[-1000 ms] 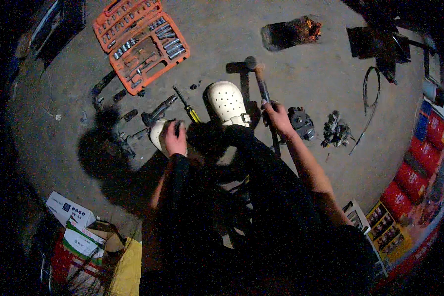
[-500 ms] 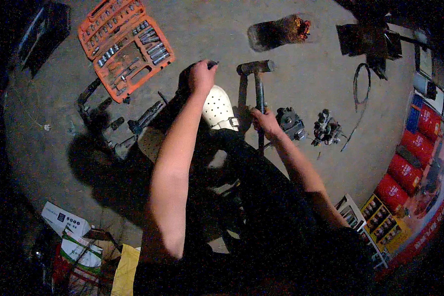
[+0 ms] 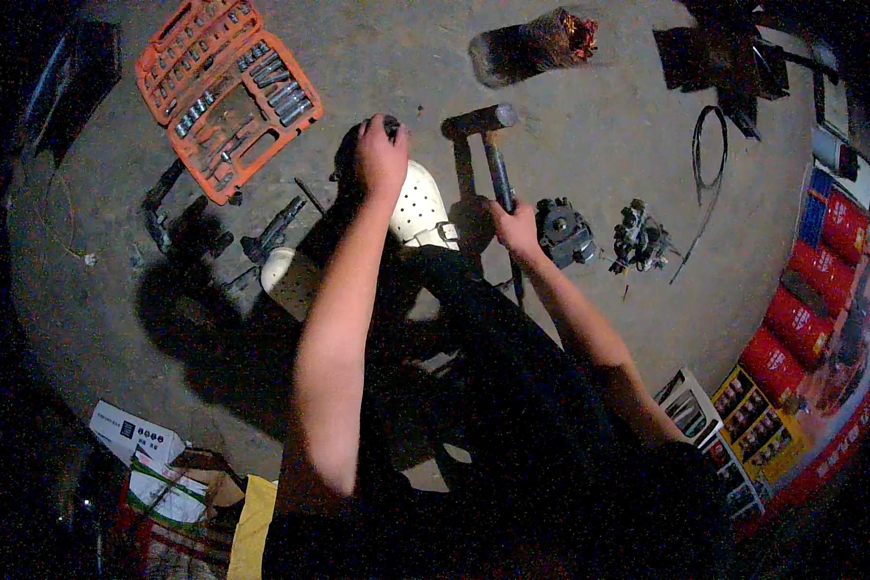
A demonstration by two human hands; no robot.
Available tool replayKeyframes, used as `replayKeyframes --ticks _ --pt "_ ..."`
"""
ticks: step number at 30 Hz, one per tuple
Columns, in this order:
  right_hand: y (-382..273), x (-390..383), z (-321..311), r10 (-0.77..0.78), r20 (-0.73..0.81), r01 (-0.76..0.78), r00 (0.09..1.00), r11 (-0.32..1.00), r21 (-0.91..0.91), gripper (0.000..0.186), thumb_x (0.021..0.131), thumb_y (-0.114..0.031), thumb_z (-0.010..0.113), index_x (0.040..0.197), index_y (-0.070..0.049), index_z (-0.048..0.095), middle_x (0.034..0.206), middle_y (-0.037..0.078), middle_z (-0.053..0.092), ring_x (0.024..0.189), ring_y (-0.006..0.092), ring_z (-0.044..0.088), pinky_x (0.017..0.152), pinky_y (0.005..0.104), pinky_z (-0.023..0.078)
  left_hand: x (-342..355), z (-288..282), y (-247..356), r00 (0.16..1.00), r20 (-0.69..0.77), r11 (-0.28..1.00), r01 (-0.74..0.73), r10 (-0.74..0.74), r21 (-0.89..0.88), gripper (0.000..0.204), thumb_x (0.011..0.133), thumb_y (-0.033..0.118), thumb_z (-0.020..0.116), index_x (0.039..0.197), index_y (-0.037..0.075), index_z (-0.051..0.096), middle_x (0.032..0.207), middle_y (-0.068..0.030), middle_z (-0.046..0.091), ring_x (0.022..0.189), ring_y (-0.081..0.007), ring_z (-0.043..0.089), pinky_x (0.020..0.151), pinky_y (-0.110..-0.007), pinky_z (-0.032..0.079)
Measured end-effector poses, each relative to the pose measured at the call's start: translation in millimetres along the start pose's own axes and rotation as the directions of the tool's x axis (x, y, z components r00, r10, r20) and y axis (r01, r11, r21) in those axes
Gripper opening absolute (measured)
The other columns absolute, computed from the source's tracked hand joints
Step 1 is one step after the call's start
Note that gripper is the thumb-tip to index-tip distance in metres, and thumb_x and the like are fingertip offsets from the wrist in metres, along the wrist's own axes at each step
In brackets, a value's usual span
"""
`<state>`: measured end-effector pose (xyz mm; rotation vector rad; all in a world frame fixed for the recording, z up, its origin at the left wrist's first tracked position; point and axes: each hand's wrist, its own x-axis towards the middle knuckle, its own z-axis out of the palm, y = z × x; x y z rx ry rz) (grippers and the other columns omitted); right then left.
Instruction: The person sits on a low stool and uses a screwdriver and hammer to disassemble and reassemble a small mechanical component. They repeatedly insert and remove a metal pin, tap it with a hammer, and inspect the part while handling various tools from an open toolkit on the floor.
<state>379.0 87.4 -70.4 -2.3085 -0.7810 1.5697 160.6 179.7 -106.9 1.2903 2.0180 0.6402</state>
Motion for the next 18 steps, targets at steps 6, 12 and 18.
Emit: replayKeyframes --ticks 6,12,18 --pt "-17 -8 11 -0.272 -0.048 0.251 0.961 0.931 -0.264 0.027 0.078 -0.024 0.064 0.075 0.002 0.055 0.054 0.004 0.051 0.049 0.0121 0.049 0.046 0.0314 0.039 -30 -18 0 0.99 -0.136 0.995 -0.054 0.043 -0.079 0.022 0.087 0.015 0.049 0.102 -0.001 0.051 0.103 -0.022 0.052 0.093 -0.0393 0.054 0.077 -0.044 0.045" --pt "-42 -15 28 -0.503 -0.065 0.454 0.862 0.822 -0.344 0.024 0.076 -0.021 0.062 0.08 0.002 0.059 0.06 0.016 0.057 0.055 0.0274 0.058 0.054 0.0366 0.045 -34 -15 1 0.986 -0.163 0.995 -0.057 0.042 -0.085 0.023 0.087 0.015 0.048 0.103 -0.001 0.051 0.103 -0.023 0.052 0.094 -0.0398 0.053 0.08 -0.044 0.044" --pt "-45 8 40 -0.376 -0.014 0.319 0.926 0.805 -0.5 0.025 0.076 -0.021 0.062 0.08 0.003 0.058 0.064 0.022 0.058 0.062 0.0372 0.059 0.059 0.0412 0.046 -32 -8 -4 0.992 -0.125 0.995 -0.042 0.03 -0.094 0.023 0.087 0.015 0.048 0.103 -0.001 0.051 0.103 -0.0237 0.051 0.094 -0.04 0.053 0.079 -0.044 0.045"
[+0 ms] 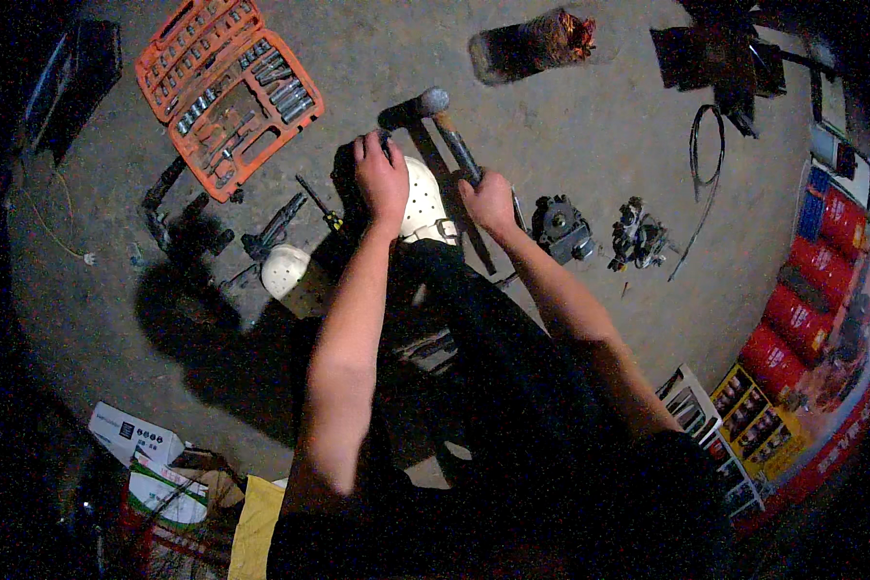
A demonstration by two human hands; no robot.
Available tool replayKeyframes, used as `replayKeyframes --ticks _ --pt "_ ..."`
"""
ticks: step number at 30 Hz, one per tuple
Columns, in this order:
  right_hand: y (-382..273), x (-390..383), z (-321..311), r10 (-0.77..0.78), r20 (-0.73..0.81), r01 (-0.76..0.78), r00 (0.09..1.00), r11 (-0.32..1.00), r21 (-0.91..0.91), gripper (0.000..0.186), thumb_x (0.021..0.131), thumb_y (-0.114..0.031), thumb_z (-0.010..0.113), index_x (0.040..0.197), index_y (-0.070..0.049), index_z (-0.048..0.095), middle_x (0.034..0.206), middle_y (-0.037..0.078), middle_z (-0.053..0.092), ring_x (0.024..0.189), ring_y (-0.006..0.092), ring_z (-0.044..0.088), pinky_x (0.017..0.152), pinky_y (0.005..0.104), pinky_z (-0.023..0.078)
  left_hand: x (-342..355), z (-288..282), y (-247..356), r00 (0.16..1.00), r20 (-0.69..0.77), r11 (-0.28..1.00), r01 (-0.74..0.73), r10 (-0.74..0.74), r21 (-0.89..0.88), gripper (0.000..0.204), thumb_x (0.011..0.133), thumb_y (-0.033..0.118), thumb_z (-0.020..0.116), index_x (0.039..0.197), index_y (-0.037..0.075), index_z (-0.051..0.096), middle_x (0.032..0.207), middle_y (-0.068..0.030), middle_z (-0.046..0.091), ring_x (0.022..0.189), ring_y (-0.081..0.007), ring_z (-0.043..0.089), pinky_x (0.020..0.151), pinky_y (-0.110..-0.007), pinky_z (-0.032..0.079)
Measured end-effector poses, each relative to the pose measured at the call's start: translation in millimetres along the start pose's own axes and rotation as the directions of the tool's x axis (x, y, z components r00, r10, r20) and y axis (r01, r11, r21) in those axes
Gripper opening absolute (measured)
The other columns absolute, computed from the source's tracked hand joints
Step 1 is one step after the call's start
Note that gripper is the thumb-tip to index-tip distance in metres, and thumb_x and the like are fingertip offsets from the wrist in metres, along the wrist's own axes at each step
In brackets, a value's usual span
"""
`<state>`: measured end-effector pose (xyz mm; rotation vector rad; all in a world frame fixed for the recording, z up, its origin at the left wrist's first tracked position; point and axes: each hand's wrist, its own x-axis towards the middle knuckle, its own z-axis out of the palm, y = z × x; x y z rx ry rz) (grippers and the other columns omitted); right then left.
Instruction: The person sits on a low stool and uses a screwdriver and hammer to disassemble and reassemble a small mechanical component. They repeatedly insert and remove a metal pin, tap it with a hammer, and inspect the part while handling various tools from an open toolkit on the floor.
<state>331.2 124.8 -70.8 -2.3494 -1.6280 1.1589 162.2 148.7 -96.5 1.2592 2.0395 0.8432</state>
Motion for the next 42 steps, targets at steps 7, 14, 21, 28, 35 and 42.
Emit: replayKeyframes --ticks 7,14,21,28,35,42 --pt "-12 -20 -17 0.037 -0.053 -0.019 0.998 0.951 0.308 0.024 0.078 -0.02 0.062 0.07 0.002 0.053 0.054 0.004 0.049 0.051 0.0125 0.048 0.047 0.0314 0.038 1 -5 3 1.0 0.009 0.999 0.016 -0.017 0.029 0.021 0.086 0.015 0.051 0.099 -0.001 0.052 0.102 -0.0216 0.053 0.092 -0.0386 0.054 0.077 -0.043 0.046" --pt "17 -37 -19 0.144 -0.151 -0.117 0.978 0.977 0.176 0.027 0.078 -0.023 0.064 0.077 0.002 0.053 0.06 0.01 0.054 0.054 0.0179 0.051 0.052 0.0332 0.042 14 9 18 0.996 0.093 0.982 -0.009 -0.008 0.191 0.023 0.081 0.02 0.061 0.096 0.004 0.056 0.101 -0.0159 0.056 0.091 -0.0335 0.056 0.076 -0.042 0.047" --pt "36 -55 4 0.034 -0.387 -0.052 0.921 0.998 -0.038 0.027 0.081 -0.025 0.062 0.09 -0.001 0.052 0.069 0.019 0.057 0.066 0.0401 0.056 0.058 0.044 0.044 39 39 21 0.992 0.112 0.966 0.021 -0.052 0.258 0.022 0.074 0.017 0.068 0.089 0.004 0.059 0.096 -0.0131 0.058 0.093 -0.0289 0.056 0.076 -0.038 0.048" --pt "34 -54 4 0.083 -0.351 -0.122 0.933 0.988 -0.09 0.03 0.084 -0.023 0.059 0.1 -0.003 0.044 0.082 0.022 0.057 0.077 0.043 0.056 0.064 0.049 0.043 49 50 14 0.988 0.152 0.946 -0.082 0.035 0.315 0.025 0.075 0.022 0.066 0.087 0.001 0.059 0.092 -0.0184 0.06 0.089 -0.0343 0.058 0.075 -0.043 0.048" --pt "53 -55 15 0.005 -0.271 0.006 0.963 0.999 0.042 0.033 0.081 -0.013 0.061 0.105 0.002 0.044 0.095 0.027 0.054 0.089 0.0435 0.052 0.075 0.0445 0.043 49 14 8 0.991 0.135 0.985 0.01 0.013 -0.172 0.026 0.076 0.018 0.065 0.093 -0.001 0.058 0.09 -0.0179 0.062 0.086 -0.0328 0.059 0.073 -0.04 0.046" --pt "54 -62 -15 -0.203 -0.257 0.203 0.945 0.979 -0.025 0.034 0.073 -0.003 0.064 0.106 0.0 0.054 0.095 0.018 0.054 0.087 0.0352 0.054 0.072 0.0403 0.047 23 -92 26 0.956 0.293 0.952 0.103 -0.014 -0.288 0.036 0.075 0.01 0.069 0.105 -0.002 0.053 0.091 -0.0122 0.063 0.083 -0.018 0.061 0.075 -0.03 0.048"
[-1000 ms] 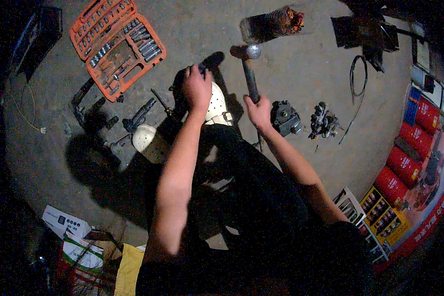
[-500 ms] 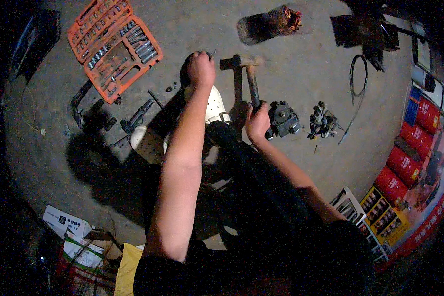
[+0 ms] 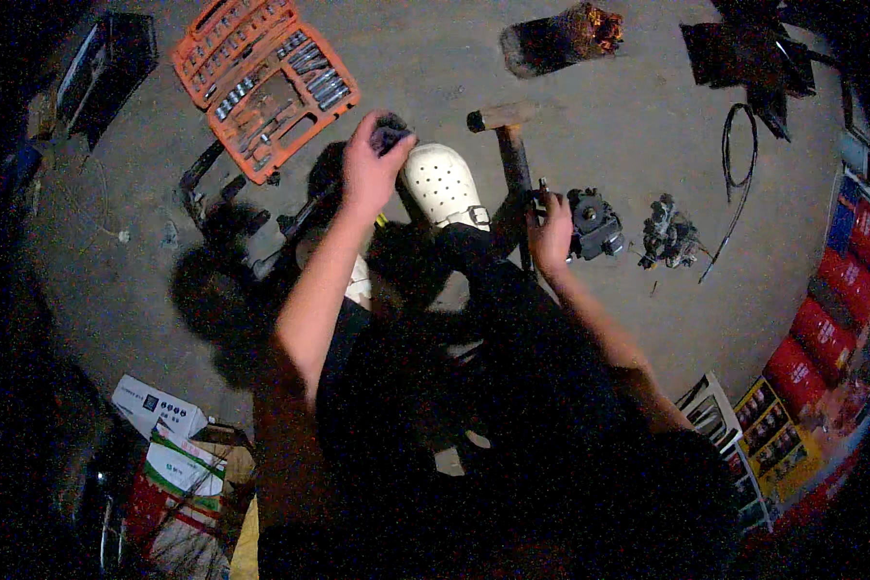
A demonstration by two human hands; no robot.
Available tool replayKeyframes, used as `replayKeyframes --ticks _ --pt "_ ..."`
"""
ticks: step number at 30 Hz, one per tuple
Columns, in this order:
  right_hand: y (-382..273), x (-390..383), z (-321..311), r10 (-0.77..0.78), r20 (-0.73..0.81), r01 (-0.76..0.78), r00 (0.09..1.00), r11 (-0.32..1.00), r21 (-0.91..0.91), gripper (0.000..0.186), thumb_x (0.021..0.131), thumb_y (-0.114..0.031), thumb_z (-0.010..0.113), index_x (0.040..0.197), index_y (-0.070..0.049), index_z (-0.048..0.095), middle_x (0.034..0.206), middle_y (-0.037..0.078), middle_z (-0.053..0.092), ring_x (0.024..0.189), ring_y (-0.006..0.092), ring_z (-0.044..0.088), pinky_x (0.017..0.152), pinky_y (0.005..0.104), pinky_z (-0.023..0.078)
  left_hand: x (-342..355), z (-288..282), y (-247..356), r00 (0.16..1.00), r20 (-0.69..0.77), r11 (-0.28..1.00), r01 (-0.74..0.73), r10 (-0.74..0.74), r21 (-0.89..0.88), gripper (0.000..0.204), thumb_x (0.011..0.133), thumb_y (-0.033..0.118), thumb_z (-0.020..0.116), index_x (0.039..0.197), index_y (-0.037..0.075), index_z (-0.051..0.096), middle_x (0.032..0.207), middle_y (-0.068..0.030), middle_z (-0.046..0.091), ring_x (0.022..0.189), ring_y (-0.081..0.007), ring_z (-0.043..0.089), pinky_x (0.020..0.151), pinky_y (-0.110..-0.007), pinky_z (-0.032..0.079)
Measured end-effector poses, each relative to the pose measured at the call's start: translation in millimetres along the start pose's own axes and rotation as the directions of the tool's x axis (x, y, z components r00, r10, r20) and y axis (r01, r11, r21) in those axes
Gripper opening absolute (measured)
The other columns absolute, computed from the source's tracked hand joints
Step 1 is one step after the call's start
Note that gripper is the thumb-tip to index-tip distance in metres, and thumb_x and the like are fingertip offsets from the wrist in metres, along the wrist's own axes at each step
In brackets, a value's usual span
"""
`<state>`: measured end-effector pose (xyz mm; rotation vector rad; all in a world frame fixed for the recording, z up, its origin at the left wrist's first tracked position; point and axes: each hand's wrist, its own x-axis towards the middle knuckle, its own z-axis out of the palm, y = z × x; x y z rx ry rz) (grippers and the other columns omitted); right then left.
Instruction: The person sits on a low stool and uses a screwdriver and hammer to disassemble and reassemble a small mechanical component. They repeatedly insert and remove a metal pin, tap it with a hammer, and inspect the part while handling various tools from an open toolkit on the floor.
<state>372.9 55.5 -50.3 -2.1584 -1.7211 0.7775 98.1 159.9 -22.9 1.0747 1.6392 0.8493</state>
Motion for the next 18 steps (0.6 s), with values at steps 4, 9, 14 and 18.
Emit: replayKeyframes --ticks 4,9,14,18 --pt "-81 26 -30 0.044 0.293 -0.117 0.955 0.964 0.237 0.026 0.081 -0.008 0.061 0.106 0.001 0.057 0.096 0.014 0.061 0.087 0.0207 0.059 0.073 0.0309 0.048 -45 -39 32 0.999 -0.029 0.999 0.032 -0.032 0.014 0.044 0.075 0.008 0.069 0.112 0.0 0.047 0.093 -0.0122 0.062 0.086 -0.0179 0.061 0.077 -0.031 0.048" --pt "-178 50 -12 -0.349 0.474 -0.027 0.808 0.782 0.622 0.027 0.084 -0.014 0.062 0.106 0.002 0.058 0.097 0.01 0.062 0.089 0.0136 0.056 0.081 0.0277 0.044 -79 -52 32 0.991 -0.096 0.994 0.086 -0.092 -0.064 0.04 0.079 0.004 0.065 0.113 0.001 0.044 0.096 -0.0121 0.061 0.086 -0.0202 0.061 0.078 -0.031 0.047" --pt "-193 49 11 -0.437 0.611 -0.108 0.66 0.75 0.653 0.021 0.084 -0.013 0.063 0.098 0.002 0.06 0.086 0.005 0.06 0.079 0.0104 0.053 0.073 0.0265 0.045 -92 -62 10 0.983 -0.104 0.919 0.104 -0.154 -0.38 0.042 0.078 0.001 0.065 0.113 -0.001 0.042 0.092 -0.0086 0.059 0.084 -0.0152 0.058 0.076 -0.027 0.047" --pt "-199 44 10 -0.385 0.662 -0.085 0.643 0.824 0.561 0.016 0.087 -0.012 0.058 0.095 0.001 0.061 0.085 0.002 0.061 0.08 0.008 0.053 0.075 0.0255 0.044 -97 -63 1 0.979 -0.055 0.858 0.143 -0.195 -0.494 0.04 0.079 0.001 0.065 0.113 -0.001 0.042 0.091 -0.0082 0.059 0.083 -0.0145 0.057 0.074 -0.026 0.048"
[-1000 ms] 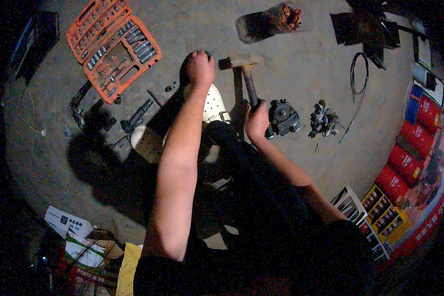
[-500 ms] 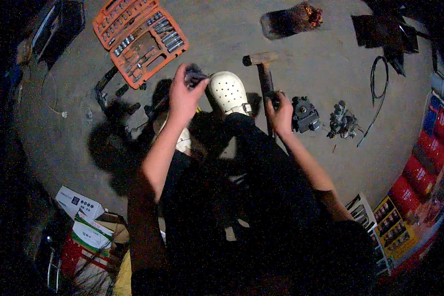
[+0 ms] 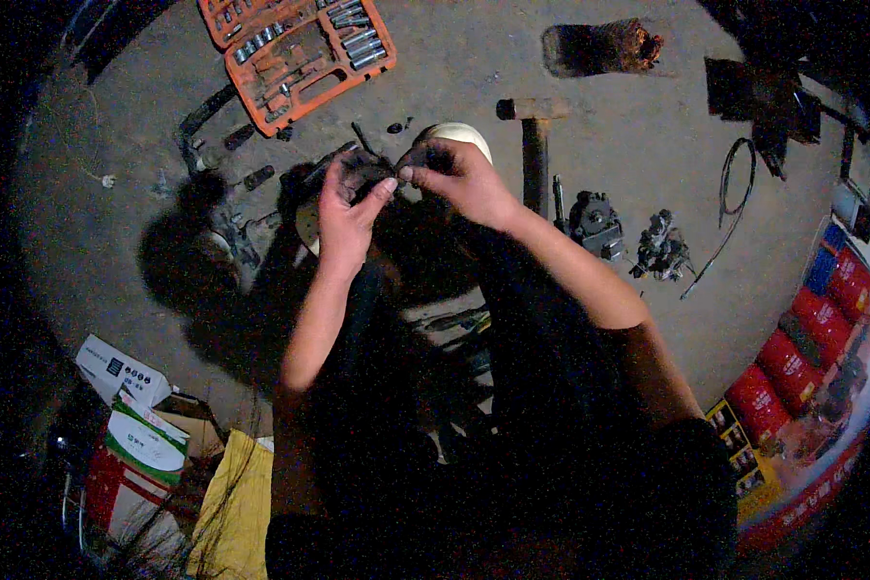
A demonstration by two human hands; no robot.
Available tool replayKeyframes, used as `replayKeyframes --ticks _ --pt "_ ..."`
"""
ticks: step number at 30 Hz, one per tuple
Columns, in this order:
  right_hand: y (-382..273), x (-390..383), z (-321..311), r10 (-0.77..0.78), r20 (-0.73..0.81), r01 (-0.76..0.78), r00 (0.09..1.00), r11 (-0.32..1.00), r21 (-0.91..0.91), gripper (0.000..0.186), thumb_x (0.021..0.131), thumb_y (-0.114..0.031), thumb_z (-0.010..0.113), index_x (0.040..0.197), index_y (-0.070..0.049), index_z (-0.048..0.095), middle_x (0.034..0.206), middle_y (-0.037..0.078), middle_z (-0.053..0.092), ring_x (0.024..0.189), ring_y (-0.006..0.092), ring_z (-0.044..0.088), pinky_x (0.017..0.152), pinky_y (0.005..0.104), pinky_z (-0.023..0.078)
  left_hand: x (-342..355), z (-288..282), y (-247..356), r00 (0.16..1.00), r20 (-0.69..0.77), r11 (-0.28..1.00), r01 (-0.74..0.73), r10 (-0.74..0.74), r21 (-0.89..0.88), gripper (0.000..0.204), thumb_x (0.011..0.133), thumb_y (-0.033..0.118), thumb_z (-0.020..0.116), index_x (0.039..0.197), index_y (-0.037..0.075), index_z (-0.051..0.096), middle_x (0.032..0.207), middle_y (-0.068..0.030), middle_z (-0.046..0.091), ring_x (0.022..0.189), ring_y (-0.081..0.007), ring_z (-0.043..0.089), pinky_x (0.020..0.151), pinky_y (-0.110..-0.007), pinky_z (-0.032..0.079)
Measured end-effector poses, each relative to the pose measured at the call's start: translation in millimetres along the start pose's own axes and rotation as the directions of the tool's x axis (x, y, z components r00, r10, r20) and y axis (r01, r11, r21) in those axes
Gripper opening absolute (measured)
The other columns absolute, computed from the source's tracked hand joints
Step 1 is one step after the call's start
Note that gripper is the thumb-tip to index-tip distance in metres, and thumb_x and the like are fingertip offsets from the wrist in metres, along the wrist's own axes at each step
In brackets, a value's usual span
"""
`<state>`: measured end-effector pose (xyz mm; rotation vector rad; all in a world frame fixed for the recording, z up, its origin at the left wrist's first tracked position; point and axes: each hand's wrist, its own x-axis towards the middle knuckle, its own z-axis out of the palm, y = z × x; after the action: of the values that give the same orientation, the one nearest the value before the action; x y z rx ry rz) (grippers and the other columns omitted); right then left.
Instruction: The person sits on a low stool and uses a screwdriver and hammer to disassemble and reassemble a small mechanical component. They repeatedly insert and remove a metal pin, tap it with a hammer, and inspect the part while handling various tools from an open toolkit on the floor.
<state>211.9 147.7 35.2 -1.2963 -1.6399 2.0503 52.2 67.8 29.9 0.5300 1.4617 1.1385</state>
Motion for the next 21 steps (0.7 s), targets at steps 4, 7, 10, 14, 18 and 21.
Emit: replayKeyframes --ticks 4,7,10,14,18,21 --pt "5 1 6 0.057 -0.016 -0.056 0.998 0.997 0.061 0.02 0.09 -0.017 0.055 0.094 0.002 0.06 0.084 0.002 0.06 0.078 0.0078 0.053 0.073 0.0248 0.044 -4 -3 8 0.998 0.016 0.988 0.07 -0.068 -0.134 0.037 0.08 0.0 0.064 0.11 0.001 0.044 0.093 -0.0079 0.058 0.084 -0.0137 0.057 0.073 -0.027 0.05" --pt "4 1 9 0.133 -0.046 -0.125 0.99 0.982 0.14 0.021 0.09 -0.02 0.055 0.091 0.001 0.06 0.077 0.002 0.059 0.072 0.0071 0.051 0.065 0.0245 0.043 -4 -8 8 0.99 0.021 0.962 0.142 -0.141 -0.233 0.036 0.08 0.0 0.064 0.11 0.002 0.045 0.095 -0.0077 0.057 0.085 -0.0134 0.057 0.073 -0.027 0.05" --pt "2 2 14 0.049 -0.048 -0.044 0.998 0.993 0.108 0.018 0.089 -0.017 0.057 0.091 0.0 0.058 0.078 0.001 0.058 0.071 0.0072 0.051 0.065 0.0247 0.043 -4 -12 5 0.987 0.041 0.952 0.162 -0.157 -0.261 0.036 0.079 0.001 0.065 0.11 0.003 0.046 0.097 -0.0056 0.057 0.087 -0.0132 0.056 0.076 -0.027 0.049" --pt "3 1 12 0.041 -0.039 -0.04 0.998 0.999 0.023 0.014 0.088 -0.011 0.057 0.094 0.001 0.057 0.086 0.002 0.058 0.077 0.0079 0.053 0.072 0.0249 0.044 -2 -10 2 0.984 0.052 0.966 0.179 -0.172 -0.185 0.037 0.078 0.002 0.066 0.11 0.004 0.047 0.097 -0.0047 0.057 0.088 -0.0136 0.056 0.077 -0.027 0.048" --pt "10 -2 13 -0.008 -0.07 0.001 0.998 0.995 -0.104 0.022 0.083 -0.012 0.06 0.099 0.004 0.056 0.088 0.011 0.061 0.08 0.0153 0.056 0.075 0.0299 0.046 1 -8 -10 0.979 0.075 0.982 0.191 -0.189 -0.009 0.037 0.078 0.003 0.065 0.11 0.002 0.046 0.098 -0.0048 0.056 0.089 -0.0149 0.056 0.076 -0.028 0.048" --pt "17 -5 12 -0.036 -0.044 0.022 0.998 0.953 -0.301 0.033 0.078 -0.013 0.063 0.103 0.006 0.053 0.093 0.02 0.061 0.086 0.0293 0.059 0.079 0.035 0.046 0 -7 -41 0.996 0.086 0.999 -0.003 0.0 0.044 0.038 0.075 0.004 0.066 0.108 0.002 0.047 0.097 -0.006 0.059 0.088 -0.0169 0.059 0.078 -0.03 0.047"
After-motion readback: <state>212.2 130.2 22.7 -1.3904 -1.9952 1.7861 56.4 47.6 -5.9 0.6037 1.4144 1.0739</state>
